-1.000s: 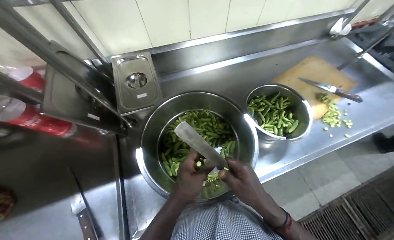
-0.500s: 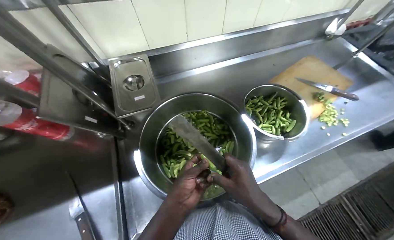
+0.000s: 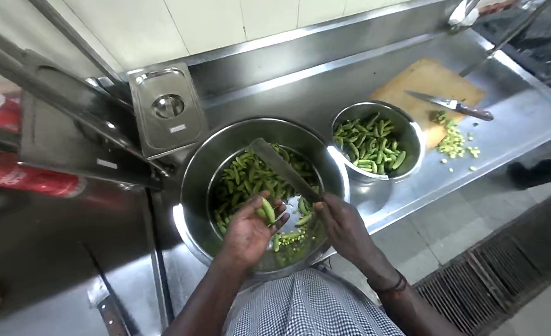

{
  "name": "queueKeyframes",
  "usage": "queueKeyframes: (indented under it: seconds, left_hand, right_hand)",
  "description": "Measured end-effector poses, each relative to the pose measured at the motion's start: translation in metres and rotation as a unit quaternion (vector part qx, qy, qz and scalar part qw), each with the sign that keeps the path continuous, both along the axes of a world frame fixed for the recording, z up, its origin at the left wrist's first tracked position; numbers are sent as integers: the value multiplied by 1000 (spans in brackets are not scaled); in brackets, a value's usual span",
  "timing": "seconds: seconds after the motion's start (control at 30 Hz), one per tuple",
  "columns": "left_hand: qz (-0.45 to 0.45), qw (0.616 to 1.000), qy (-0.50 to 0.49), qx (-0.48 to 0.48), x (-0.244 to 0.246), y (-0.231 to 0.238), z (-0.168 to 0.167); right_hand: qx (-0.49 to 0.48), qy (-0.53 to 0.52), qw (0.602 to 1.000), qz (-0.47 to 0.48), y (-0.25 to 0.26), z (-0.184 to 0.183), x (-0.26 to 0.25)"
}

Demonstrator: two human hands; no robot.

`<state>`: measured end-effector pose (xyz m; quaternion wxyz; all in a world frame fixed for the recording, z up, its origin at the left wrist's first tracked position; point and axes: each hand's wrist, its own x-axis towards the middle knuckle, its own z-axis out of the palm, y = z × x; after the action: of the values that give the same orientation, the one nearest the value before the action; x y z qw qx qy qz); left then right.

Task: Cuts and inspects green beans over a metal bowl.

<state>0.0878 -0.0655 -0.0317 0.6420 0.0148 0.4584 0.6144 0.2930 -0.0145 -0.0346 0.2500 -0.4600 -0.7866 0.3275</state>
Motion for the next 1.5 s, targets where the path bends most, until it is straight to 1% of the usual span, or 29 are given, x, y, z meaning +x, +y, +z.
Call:
queueKeyframes:
  seconds: [0.03, 0.1, 0.13, 0.17, 0.2, 0.23, 0.27, 0.3, 0.33, 0.37, 0.4, 0.43, 0.47, 0.5, 0.57, 0.63, 0.67, 0.73, 0.8, 0.87, 0.93, 1.0, 1.03, 1.13, 1.23, 1.37, 1.5]
  left_hand:
    - [-27, 999, 16, -1, 2, 4, 0]
    - [-110, 987, 116, -15, 11, 17, -2]
    - [-169, 967, 190, -11, 15, 26, -7]
    - [-239, 931, 276, 0, 17, 37, -14]
    - [-323, 871, 370, 10, 20, 49, -22]
    - [-407, 788, 462, 17, 23, 60, -30]
    - [-475, 693, 542, 22, 27, 71, -38]
    - [-524, 605, 599, 24, 33, 79, -47]
    - [-554, 533, 639, 27, 39, 84, -57]
    - [-574, 476, 666, 23, 47, 87, -66]
    - [-590, 430, 683, 9, 54, 90, -73]
    - [-602, 397, 693, -5, 60, 92, -77]
    - [-612, 377, 695, -15, 64, 93, -81]
    - [-620, 366, 694, -18, 66, 94, -84]
    - [-623, 366, 691, -6, 63, 93, -90]
    - [-610, 404, 682, 8, 54, 92, -92]
    - [-598, 438, 671, 20, 47, 90, -87]
    - [-561, 534, 631, 43, 32, 83, -64]
    - [-496, 628, 596, 69, 19, 65, -32]
    - [-437, 679, 582, 98, 4, 48, -18]
    - [-380, 729, 557, 118, -5, 33, -11]
    - [-329, 764, 539, 135, -9, 19, -4]
    - [-307, 772, 537, 149, -9, 13, -3]
    - [-265, 779, 534, 194, -5, -1, 2]
    - [-239, 766, 542, 249, -1, -7, 2]
    - [-202, 752, 561, 281, -1, -9, 0]
    - [-176, 740, 580, 291, 0, -12, -4]
  right_hand:
    - [3, 3, 1000, -12, 1, 0, 4]
    - [-4, 13, 999, -38, 3, 0, 10]
    - [-9, 18, 998, -53, 3, 0, 13]
    - [-13, 28, 997, -68, 4, -1, 15]
    - [-15, 39, 996, -81, 4, -1, 17]
    - [-18, 46, 995, -92, 3, 0, 19]
    - [-18, 52, 993, -103, 3, 1, 21]
    - [-18, 56, 992, -112, 2, 2, 23]
    - [-17, 59, 991, -119, 1, 2, 26]
    - [-15, 60, 990, -125, 1, 1, 28]
    - [-14, 61, 990, -128, 1, 0, 31]
    - [-14, 61, 989, -132, 1, -1, 33]
    - [-15, 62, 988, -137, 1, -2, 35]
    - [-19, 65, 988, -142, 0, -4, 36]
    - [-31, 68, 987, -145, -2, -6, 40]
    - [-45, 71, 985, -147, -2, -8, 41]
    - [-53, 74, 985, -145, -2, -9, 41]
    - [-69, 85, 985, -137, 0, -9, 40]
    - [-88, 98, 983, -129, 0, -8, 37]
    - [-112, 113, 981, -114, 2, -7, 30]
    - [-131, 123, 980, -86, 3, -7, 23]
    - [-144, 122, 981, -49, 3, -7, 16]
    - [-147, 119, 981, -31, 4, -7, 12]
    - [-148, 106, 983, 6, 2, -3, 2]
    - [-124, 87, 988, 27, 1, 3, -6]
    - [-103, 66, 992, 44, 1, 7, -12]
    - [-89, 74, 992, 48, -1, 5, -16]
